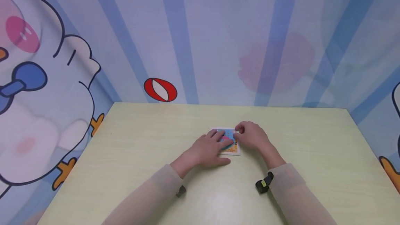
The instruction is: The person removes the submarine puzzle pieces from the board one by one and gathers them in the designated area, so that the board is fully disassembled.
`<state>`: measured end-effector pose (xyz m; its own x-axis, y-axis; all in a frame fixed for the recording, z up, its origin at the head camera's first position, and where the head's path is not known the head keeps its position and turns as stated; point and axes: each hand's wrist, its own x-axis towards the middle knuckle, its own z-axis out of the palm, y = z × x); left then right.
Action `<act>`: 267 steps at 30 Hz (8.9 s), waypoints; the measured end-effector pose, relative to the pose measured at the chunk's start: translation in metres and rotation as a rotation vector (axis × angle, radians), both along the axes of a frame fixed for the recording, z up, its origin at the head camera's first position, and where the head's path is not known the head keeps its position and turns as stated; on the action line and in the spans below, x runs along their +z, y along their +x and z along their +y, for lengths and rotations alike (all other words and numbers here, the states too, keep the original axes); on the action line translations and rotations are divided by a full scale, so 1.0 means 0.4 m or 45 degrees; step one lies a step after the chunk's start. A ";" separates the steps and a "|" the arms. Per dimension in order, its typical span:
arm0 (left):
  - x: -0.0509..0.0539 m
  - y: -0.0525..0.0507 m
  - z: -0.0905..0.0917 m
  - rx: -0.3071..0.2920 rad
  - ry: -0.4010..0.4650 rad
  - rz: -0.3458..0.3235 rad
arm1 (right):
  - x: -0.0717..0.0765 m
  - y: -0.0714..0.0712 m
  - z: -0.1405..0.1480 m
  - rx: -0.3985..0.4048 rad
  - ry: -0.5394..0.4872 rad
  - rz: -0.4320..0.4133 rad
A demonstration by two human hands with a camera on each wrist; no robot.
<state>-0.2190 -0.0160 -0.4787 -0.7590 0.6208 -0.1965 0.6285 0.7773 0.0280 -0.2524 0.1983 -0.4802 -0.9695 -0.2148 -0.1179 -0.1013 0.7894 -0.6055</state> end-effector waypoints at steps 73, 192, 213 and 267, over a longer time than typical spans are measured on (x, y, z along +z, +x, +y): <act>-0.001 -0.004 0.009 0.031 -0.021 -0.040 | -0.022 0.044 0.317 -0.232 -0.075 0.001; 0.021 0.009 -0.031 0.067 -0.067 -0.045 | -0.009 -0.004 -0.058 -0.041 -0.075 -0.010; 0.013 0.007 -0.032 0.066 -0.075 -0.030 | -0.003 0.003 -0.061 -0.073 -0.014 -0.001; 0.003 -0.001 -0.024 0.089 -0.077 -0.099 | -0.007 0.048 0.229 -0.232 -0.162 0.036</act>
<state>-0.2196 -0.0254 -0.4775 -0.7810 0.5519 -0.2923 0.5703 0.8210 0.0263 -0.2333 0.2897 -0.4829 -0.9962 -0.0474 -0.0732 0.0175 0.7138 -0.7001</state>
